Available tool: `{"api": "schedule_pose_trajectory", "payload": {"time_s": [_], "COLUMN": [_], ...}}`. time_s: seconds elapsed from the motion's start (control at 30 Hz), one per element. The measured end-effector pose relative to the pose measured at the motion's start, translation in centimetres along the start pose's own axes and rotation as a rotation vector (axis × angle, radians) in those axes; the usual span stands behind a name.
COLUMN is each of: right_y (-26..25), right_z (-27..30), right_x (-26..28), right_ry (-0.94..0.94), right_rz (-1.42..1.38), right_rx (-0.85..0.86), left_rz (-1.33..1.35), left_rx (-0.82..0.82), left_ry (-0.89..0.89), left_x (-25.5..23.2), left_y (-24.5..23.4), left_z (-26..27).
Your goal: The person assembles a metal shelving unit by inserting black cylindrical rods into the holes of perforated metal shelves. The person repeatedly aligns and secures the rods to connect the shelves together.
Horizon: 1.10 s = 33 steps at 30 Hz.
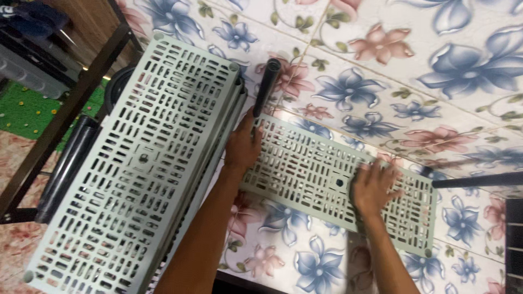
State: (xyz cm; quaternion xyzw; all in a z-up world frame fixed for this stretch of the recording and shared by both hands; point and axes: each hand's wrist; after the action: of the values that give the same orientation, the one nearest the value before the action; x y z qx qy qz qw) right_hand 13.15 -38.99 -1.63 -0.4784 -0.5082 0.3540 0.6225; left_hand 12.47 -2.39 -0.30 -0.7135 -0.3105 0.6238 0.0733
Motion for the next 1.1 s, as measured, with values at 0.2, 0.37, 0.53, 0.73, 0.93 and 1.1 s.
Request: {"api": "schedule_pose_trajectory", "payload": {"time_s": [0.2, 0.37, 0.53, 0.73, 0.93, 1.1], "right_y": [2.6, 1.3, -1.6, -4.9, -4.0, -3.2], "right_z": [4.2, 4.9, 1.9, -0.4, -2.5, -4.0], "right_x": [13.8, 21.3, 26.3, 31.0, 34.6, 34.4], "right_ry": [-0.293, -0.409, -0.371, -0.486, -0.320, -0.345], "right_rz": [-0.120, -0.386, -0.948, -1.251, -1.318, -1.390], "right_rx": [0.192, 0.452, 0.532, 0.317, 0.367, 0.480], "left_rz": [-0.011, -0.071, -0.057, -0.006, -0.018, -0.023], "left_rx": [-0.030, -0.082, -0.045, -0.141, -0.045, -0.110], "left_ry": [-0.043, -0.043, -0.132, -0.198, -0.359, -0.267], "left_x": [-0.3, -0.9, -2.2, -4.0, -4.1, -3.4], "left_y": [0.3, 0.4, -0.5, -1.7, -1.6, -0.8], "left_z": [0.0, 0.0, -0.4, -1.1, -1.3, -1.1]}}
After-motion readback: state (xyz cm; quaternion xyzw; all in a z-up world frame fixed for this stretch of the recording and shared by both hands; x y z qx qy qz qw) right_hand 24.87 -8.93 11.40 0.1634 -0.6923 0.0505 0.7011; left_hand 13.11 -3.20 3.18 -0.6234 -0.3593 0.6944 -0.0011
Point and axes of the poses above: each hand's wrist, its own z-axis away from the middle knuckle, its own y-axis out of the palm, x = y × z, and after that the axes turned 1 degree about z, right-handed
